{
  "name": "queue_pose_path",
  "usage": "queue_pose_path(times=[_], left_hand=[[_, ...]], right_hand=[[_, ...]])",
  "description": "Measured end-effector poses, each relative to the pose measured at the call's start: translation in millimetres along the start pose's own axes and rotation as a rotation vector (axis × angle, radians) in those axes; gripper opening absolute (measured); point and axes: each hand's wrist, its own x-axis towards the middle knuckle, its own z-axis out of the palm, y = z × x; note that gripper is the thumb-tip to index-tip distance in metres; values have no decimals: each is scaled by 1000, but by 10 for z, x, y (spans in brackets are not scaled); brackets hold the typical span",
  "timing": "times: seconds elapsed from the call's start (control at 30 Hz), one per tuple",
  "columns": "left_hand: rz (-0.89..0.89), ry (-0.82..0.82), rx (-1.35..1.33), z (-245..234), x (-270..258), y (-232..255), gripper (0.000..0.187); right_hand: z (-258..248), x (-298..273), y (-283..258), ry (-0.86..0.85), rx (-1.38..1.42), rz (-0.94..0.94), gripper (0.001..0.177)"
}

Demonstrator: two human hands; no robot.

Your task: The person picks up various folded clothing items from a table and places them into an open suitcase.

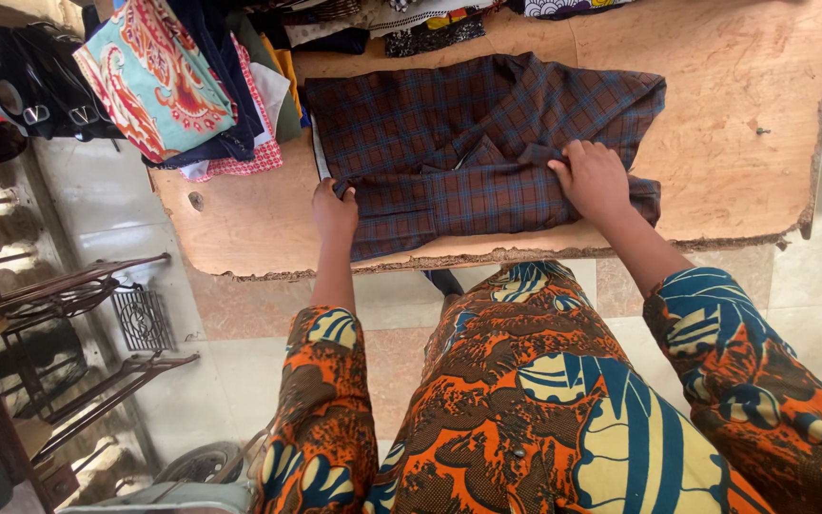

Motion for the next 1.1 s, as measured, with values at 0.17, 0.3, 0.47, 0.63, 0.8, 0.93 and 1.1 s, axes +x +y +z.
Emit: queue_pose_path(times=[0.17, 0.3, 0.47, 0.63, 0.8, 0.93, 1.1], left_hand=[[-22, 118, 73, 3, -49, 262, 61], [218, 78, 191, -40, 227, 510, 62], [450, -14, 378, 177, 872, 909, 79], [458, -136, 626, 196, 1195, 1171, 82], [514, 30, 385, -99, 908, 1065, 32], [535, 152, 213, -404, 325, 939, 25], [526, 114, 189, -476, -413, 557, 26]], right_hand=[[-150, 92, 28, -76, 257, 164, 32], [-386, 293, 131, 2, 433, 211, 30], [-398, 774, 230, 125, 153, -83, 42], [-258, 1109, 368, 9, 43, -107, 71], [-318, 1046, 420, -119, 108, 2, 42], [-517, 582, 208, -18, 85, -17, 25], [-580, -146, -93, 36, 91, -108, 21]])
